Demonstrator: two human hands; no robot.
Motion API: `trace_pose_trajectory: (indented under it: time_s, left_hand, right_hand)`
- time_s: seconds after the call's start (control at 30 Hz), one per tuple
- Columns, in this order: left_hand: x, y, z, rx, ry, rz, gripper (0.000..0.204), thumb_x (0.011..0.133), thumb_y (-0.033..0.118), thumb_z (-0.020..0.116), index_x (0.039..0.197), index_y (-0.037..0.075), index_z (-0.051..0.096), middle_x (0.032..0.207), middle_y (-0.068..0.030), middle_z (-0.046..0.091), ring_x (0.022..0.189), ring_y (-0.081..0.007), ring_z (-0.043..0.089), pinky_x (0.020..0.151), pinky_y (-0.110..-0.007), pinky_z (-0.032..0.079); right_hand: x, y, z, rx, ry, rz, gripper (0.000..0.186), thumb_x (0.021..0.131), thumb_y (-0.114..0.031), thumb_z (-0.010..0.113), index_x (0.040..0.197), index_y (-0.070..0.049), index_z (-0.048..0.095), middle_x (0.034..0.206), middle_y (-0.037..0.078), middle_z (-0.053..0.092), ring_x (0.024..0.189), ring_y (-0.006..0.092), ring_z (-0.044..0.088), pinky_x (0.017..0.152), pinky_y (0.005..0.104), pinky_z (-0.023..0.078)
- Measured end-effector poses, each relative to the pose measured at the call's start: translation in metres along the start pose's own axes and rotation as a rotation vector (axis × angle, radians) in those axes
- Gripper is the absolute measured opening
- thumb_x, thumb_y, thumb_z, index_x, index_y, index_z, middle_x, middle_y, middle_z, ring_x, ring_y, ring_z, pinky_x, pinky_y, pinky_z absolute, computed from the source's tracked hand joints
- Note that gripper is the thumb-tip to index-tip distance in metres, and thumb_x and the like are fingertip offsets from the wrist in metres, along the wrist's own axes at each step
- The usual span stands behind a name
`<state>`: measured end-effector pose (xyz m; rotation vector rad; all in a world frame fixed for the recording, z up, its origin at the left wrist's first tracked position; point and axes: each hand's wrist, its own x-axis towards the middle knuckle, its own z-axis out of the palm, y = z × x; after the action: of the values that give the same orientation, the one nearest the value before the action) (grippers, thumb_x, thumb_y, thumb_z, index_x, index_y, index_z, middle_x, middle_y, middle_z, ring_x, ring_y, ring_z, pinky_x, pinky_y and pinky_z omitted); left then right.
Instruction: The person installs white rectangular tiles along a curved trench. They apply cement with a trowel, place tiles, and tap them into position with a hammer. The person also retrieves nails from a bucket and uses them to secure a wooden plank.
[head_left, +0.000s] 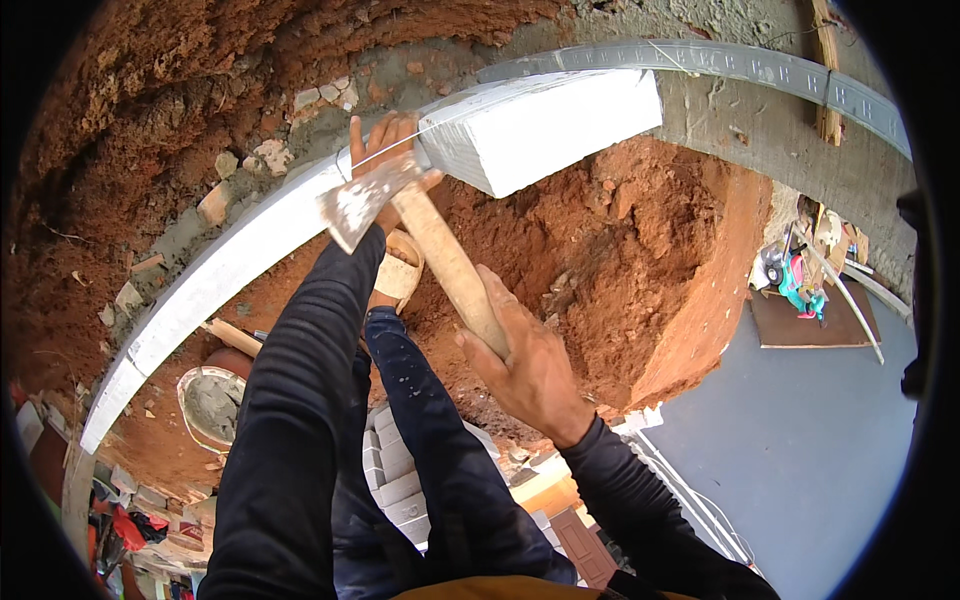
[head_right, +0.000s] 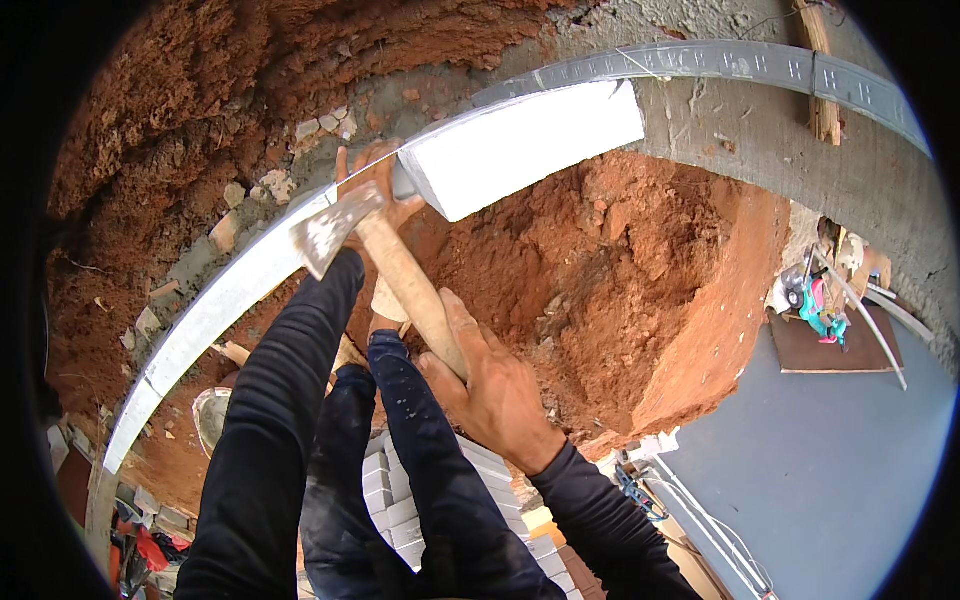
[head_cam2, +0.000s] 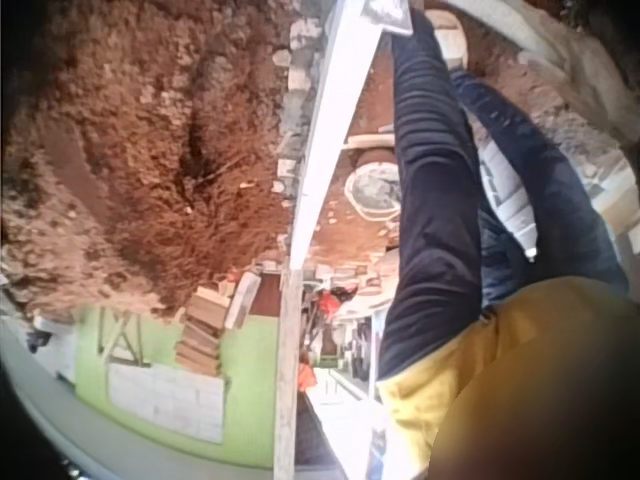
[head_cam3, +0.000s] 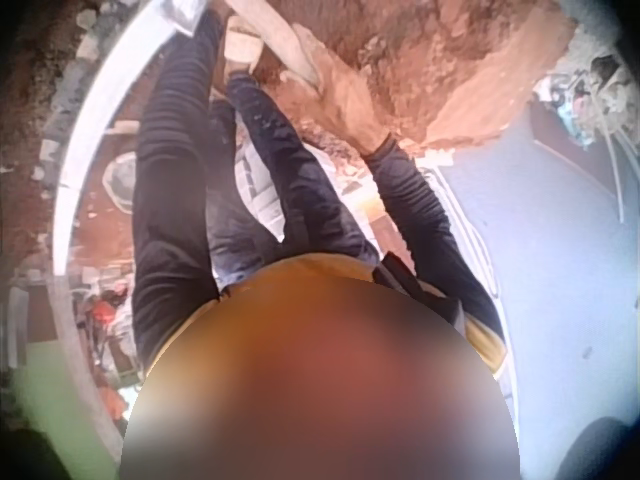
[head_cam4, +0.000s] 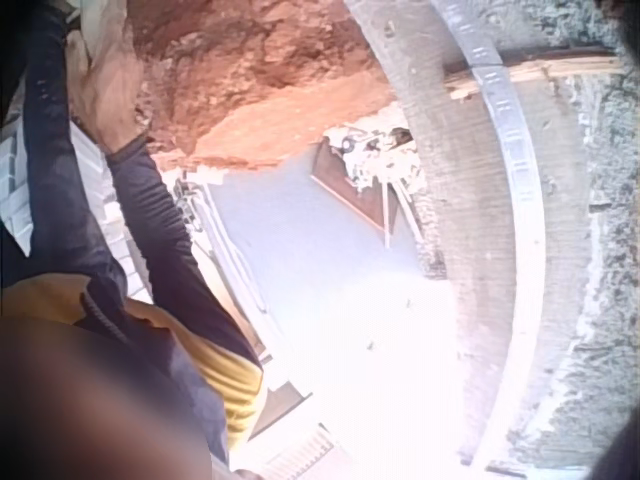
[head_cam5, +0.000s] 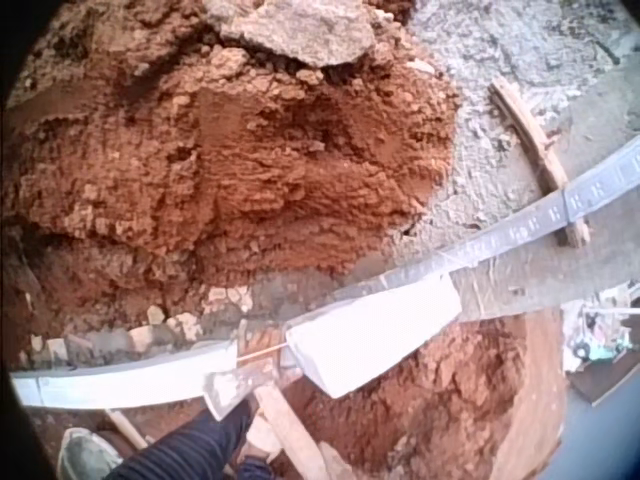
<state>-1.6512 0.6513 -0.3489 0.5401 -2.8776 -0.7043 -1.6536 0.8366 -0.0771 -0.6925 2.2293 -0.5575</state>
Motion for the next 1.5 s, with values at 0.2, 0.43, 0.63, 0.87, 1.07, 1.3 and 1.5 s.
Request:
trace_pose_trajectory:
  time_s: [0.2, 0.43, 0.63, 0.87, 1.07, 1.3, 1.5]
  left_hand:
    - [0.006, 0.010, -0.013, 0.214, -0.229, -0.056, 0.095, 0.093, 0.081, 0.054, 0.155, 0.009, 0.052, 0.160, -0.0086, 0.053, 0.158, -0.0267, 0.034, 0.132, -0.067, 0.001]
    - [-0.041, 0.031, -0.079, -0.123, -0.247, -0.077, 0.113, 0.086, 0.051, 0.082, 0.170, 0.003, 0.024, 0.175, -0.0187, 0.028, 0.166, -0.0373, 0.013, 0.135, -0.059, 0.003]
    - [-0.258, 0.002, -0.189, -0.181, -0.850, -0.130, 0.075, 0.093, 0.042, 0.074, 0.155, 0.005, 0.052, 0.153, -0.0235, 0.057, 0.149, -0.0410, 0.047, 0.126, -0.055, 0.031]
    - [-0.395, 0.029, -0.344, -0.425, -1.009, -0.577, 0.063, 0.106, 0.055, 0.059, 0.155, 0.015, 0.058, 0.158, -0.0244, 0.055, 0.150, -0.0449, 0.046, 0.126, -0.048, 0.037]
    - [-0.312, 0.161, -0.499, -1.133, -0.587, -0.407, 0.017, 0.101, 0.020, 0.074, 0.098, 0.004, 0.082, 0.137, -0.0168, 0.072, 0.136, -0.0404, 0.061, 0.115, -0.047, 0.047]
    - [-0.271, 0.283, -0.736, -1.939, 0.568, 0.575, 0.021, 0.100, 0.023, 0.076, 0.099, 0.003, 0.079, 0.128, -0.0209, 0.072, 0.129, -0.0394, 0.063, 0.114, -0.054, 0.047]
    - [-0.301, 0.310, -0.806, -1.765, 1.073, 0.656, 0.024, 0.099, 0.027, 0.075, 0.102, 0.003, 0.075, 0.118, -0.0177, 0.074, 0.119, -0.0382, 0.066, 0.111, -0.053, 0.047]
  right_hand:
    - [-0.020, -0.010, -0.011, 0.217, -0.059, 0.187, 0.072, 0.102, -0.031, 0.072, 0.158, 0.000, 0.041, 0.134, 0.033, 0.066, 0.113, 0.0483, 0.072, 0.093, 0.0499, 0.058]
    - [-0.135, 0.036, -0.041, 0.099, 0.143, 0.349, 0.049, 0.104, -0.039, 0.060, 0.136, -0.003, 0.053, 0.104, 0.022, 0.069, 0.088, 0.0358, 0.073, 0.080, 0.0466, 0.060]
    - [-0.211, 0.199, -0.079, -0.212, 0.747, 0.856, 0.067, 0.110, -0.053, 0.050, 0.151, -0.001, 0.045, 0.115, 0.030, 0.070, 0.093, 0.0422, 0.073, 0.082, 0.0561, 0.058]
    - [-0.274, 0.377, -0.112, -0.352, 0.578, 1.017, 0.080, 0.100, -0.055, 0.062, 0.155, 0.002, 0.049, 0.141, 0.036, 0.063, 0.126, 0.0516, 0.064, 0.107, 0.0541, 0.051]
    - [-0.347, 0.337, -0.025, 0.162, 0.518, 0.846, 0.061, 0.099, -0.037, 0.075, 0.143, -0.010, 0.043, 0.123, 0.009, 0.059, 0.115, 0.0283, 0.059, 0.105, 0.0418, 0.048]
    - [-0.302, 0.191, 0.047, -0.049, -0.356, 0.504, 0.033, 0.102, -0.031, 0.069, 0.129, -0.012, 0.068, 0.105, 0.007, 0.070, 0.092, 0.0236, 0.064, 0.088, 0.0406, 0.054]
    - [-0.072, -0.007, -0.067, -0.103, -0.463, 0.324, 0.023, 0.105, -0.025, 0.063, 0.124, -0.020, 0.074, 0.093, 0.002, 0.071, 0.073, 0.0186, 0.062, 0.069, 0.0394, 0.054]
